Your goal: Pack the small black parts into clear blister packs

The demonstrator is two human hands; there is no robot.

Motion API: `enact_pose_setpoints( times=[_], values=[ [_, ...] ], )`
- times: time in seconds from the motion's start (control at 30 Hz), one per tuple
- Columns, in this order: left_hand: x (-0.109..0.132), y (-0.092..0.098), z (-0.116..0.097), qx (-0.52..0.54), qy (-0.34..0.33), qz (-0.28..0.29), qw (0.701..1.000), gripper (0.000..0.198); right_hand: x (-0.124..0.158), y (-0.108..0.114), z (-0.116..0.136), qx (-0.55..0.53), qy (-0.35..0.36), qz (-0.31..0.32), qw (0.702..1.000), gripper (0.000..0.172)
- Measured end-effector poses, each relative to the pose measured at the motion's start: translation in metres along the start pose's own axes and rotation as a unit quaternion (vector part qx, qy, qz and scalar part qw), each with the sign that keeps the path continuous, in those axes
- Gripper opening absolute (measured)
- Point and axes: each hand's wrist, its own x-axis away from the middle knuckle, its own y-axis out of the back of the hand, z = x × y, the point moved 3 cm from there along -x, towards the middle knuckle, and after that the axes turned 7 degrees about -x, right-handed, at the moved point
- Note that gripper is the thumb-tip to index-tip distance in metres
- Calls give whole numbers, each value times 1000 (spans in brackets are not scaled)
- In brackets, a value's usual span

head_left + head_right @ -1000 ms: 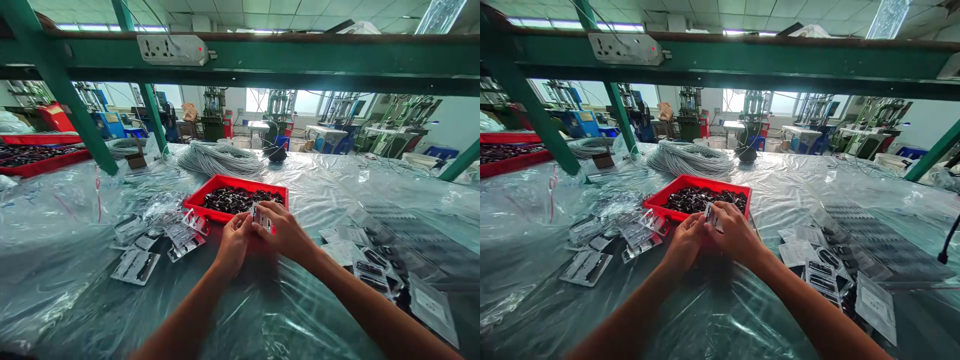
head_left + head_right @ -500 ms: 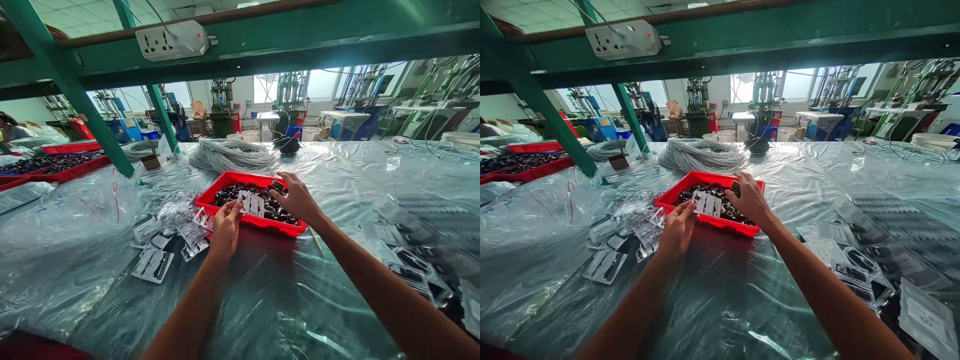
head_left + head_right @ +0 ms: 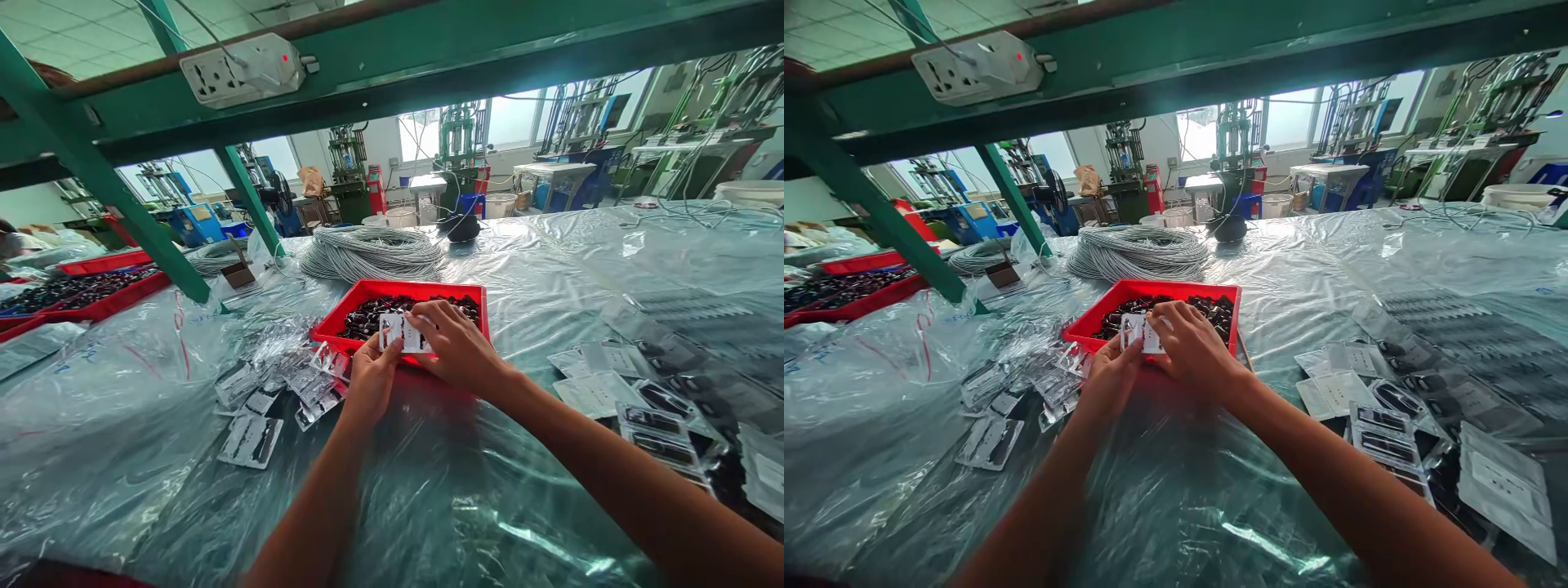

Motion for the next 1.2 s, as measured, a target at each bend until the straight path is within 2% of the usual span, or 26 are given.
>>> enact_pose_setpoints(
  times=[0.1,0.2,0.3,0.4,0.5,0.6,0.67,0.73,0.8,0.9,1.03,1.13,1.2],
  values=[
    [-1,6,1,-10,-17,-18,1000,40,3,-9,2,-77,-24,-14,997,52],
    [-1,7,0,-40,-28,-10,999,34,3,-13,-6,-159,-53,-42,985,42],
    [1,4,-2,-109,-35,-21,993,32,1,-13,-17,-204,-73,-7,976,34],
    [6,1,-5,-199,-25,-56,978,36,-5,-10,-23,-201,-103,34,973,31],
    [7,3,-9,-260,-35,-83,961,34,-12,-5,-26,-177,-141,41,973,26],
    [4,11,-10,-268,-51,-113,955,29,-16,1,-35,-190,-207,3,960,28],
    [0,15,-8,-215,-43,-115,969,27,-15,5,-40,-163,-225,-40,960,32],
    [-4,16,-5,-127,-28,-102,986,27,-12,5,-41,-133,-184,-42,973,44],
    [-6,14,-4,-47,-5,-83,995,28,-8,1,-36,-144,-110,0,983,55],
    [-4,8,-4,21,32,-48,998,33,-2,-4,-27,-152,-41,23,987,52],
    [2,-2,-6,33,14,-7,999,44,-2,-4,-15,-104,-21,-23,994,46],
    [4,-3,-6,23,-16,-20,999,48,-1,-4,-7,-94,-22,-25,995,45],
    [3,-1,-6,9,-27,-31,999,44,1,-5,-4,-125,-38,-15,991,46]
  ],
)
